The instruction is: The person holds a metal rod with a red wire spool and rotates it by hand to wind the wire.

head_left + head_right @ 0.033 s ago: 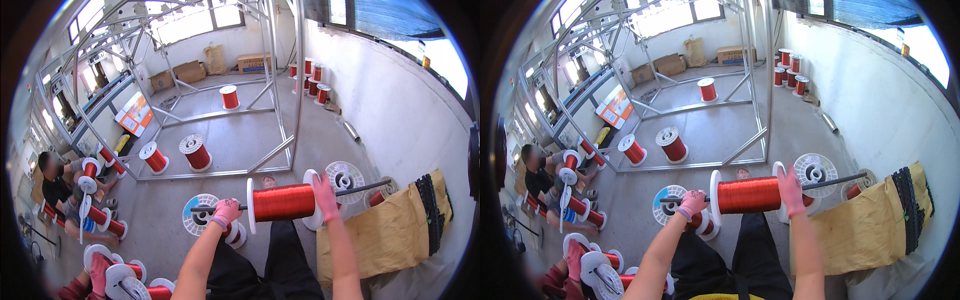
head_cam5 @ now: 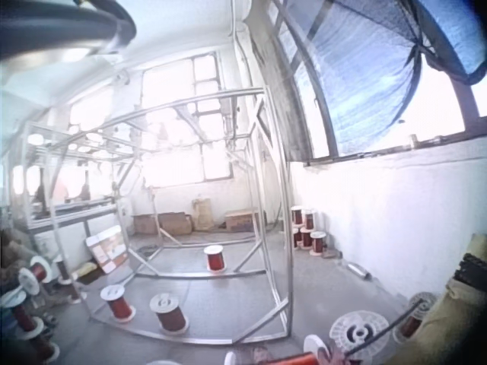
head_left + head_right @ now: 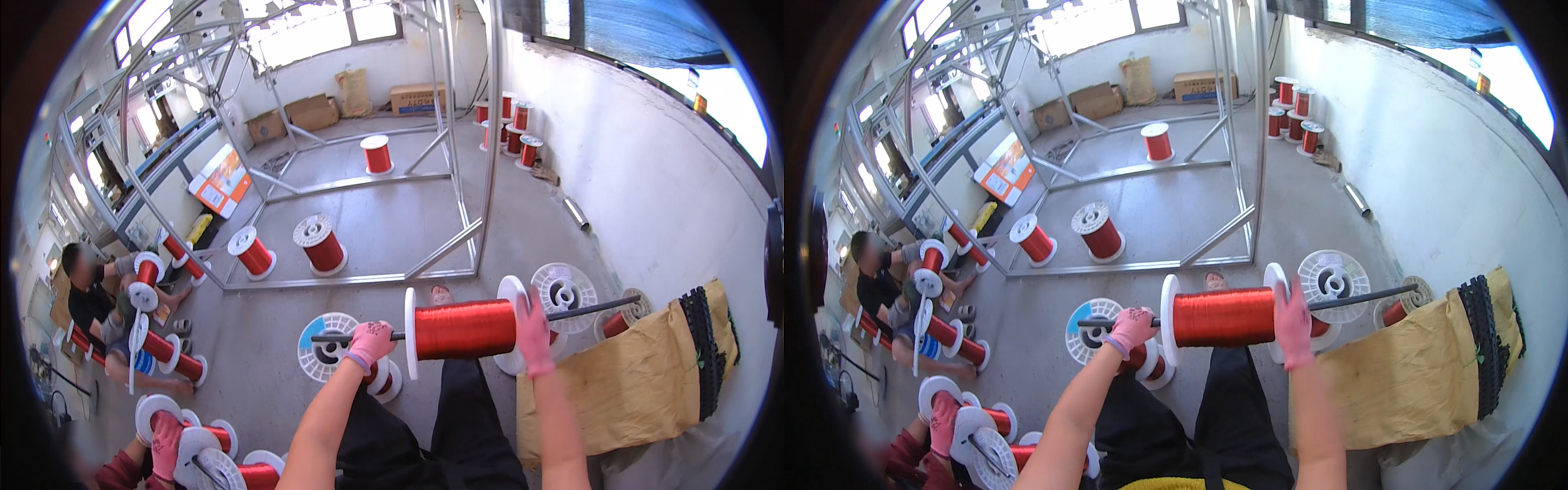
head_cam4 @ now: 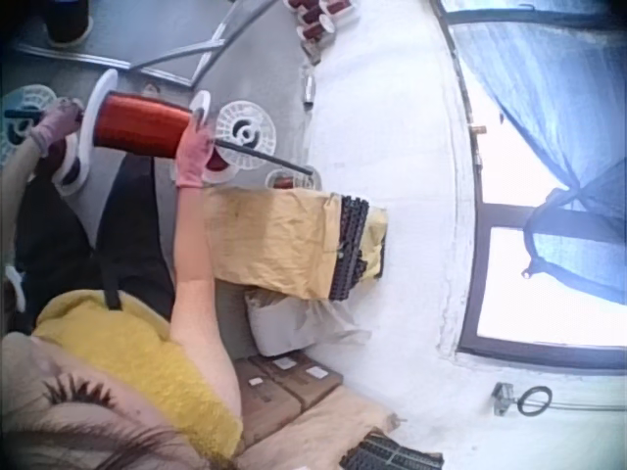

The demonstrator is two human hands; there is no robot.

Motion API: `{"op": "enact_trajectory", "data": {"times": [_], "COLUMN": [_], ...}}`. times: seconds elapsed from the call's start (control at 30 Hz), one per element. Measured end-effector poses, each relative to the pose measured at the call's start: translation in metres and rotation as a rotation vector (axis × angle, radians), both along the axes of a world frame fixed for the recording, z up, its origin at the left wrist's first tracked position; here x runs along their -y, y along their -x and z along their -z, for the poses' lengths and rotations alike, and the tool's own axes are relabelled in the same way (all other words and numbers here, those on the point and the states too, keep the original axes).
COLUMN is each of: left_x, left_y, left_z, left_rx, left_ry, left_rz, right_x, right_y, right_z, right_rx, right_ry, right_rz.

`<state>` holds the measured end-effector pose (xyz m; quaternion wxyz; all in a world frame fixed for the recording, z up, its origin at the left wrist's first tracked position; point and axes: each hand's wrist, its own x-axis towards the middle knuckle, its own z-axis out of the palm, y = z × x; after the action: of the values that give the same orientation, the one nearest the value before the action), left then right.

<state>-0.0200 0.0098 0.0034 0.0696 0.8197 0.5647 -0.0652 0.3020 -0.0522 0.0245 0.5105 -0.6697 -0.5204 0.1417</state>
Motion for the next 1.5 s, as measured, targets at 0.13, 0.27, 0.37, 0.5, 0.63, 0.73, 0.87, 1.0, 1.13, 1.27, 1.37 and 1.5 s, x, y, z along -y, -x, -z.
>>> {"op": "enact_trajectory", "data": {"times": [0.13, 0.27, 0.37, 0.5, 0.63, 0.73, 0.87, 1.0, 1.13, 1.27, 1.37, 1.5], "left_x": [-0.002, -0.011, -0.004, 0.001, -0.005, -0.009, -0.008, -0.004, -0.001, 0.001, 0.002, -0.005], "left_y": [-0.007, -0.003, 0.011, -0.006, 0.0, -0.005, -0.009, 0.004, -0.003, -0.001, -0.002, -0.005], "left_z": [0.001, 0.016, 0.014, -0.001, 0.014, 0.016, 0.013, 0.019, 0.013, 0.014, 0.013, 0.008], "left_rx": [0.063, -0.036, 0.124, 0.13, 0.059, 0.042, 0.029, 0.061, 0.097, 0.104, 0.098, 0.001], "left_ry": [0.018, -0.124, -0.098, 0.016, 0.04, -0.039, -0.036, -0.017, -0.036, -0.015, 0.032, -0.075], "left_rz": [0.056, 0.075, 0.063, -0.022, -0.007, -0.016, 0.016, -0.037, -0.029, -0.022, -0.031, -0.008], "right_x": [0.152, 0.242, 0.197, 0.184, 0.169, 0.14, 0.055, -0.022, -0.042, 0.033, 0.123, 0.207], "right_y": [-0.035, -0.06, -0.03, -0.073, -0.072, -0.078, -0.049, -0.012, -0.006, 0.013, 0.0, -0.041], "right_z": [0.185, 0.315, 0.202, 0.209, 0.168, 0.12, -0.035, -0.08, -0.061, -0.005, 0.121, 0.252], "right_rx": [0.633, 0.338, 0.145, 0.563, 0.578, 0.129, 0.049, 0.209, 0.364, 0.057, 0.292, 0.667], "right_ry": [0.525, 0.899, 1.055, 0.743, 0.657, 0.511, 0.033, 0.145, 0.316, -0.02, 0.585, 0.986], "right_rz": [-0.079, 0.067, -0.025, -0.201, -0.145, 0.1, 0.021, -0.055, -0.029, 0.03, -0.131, -0.211]}}
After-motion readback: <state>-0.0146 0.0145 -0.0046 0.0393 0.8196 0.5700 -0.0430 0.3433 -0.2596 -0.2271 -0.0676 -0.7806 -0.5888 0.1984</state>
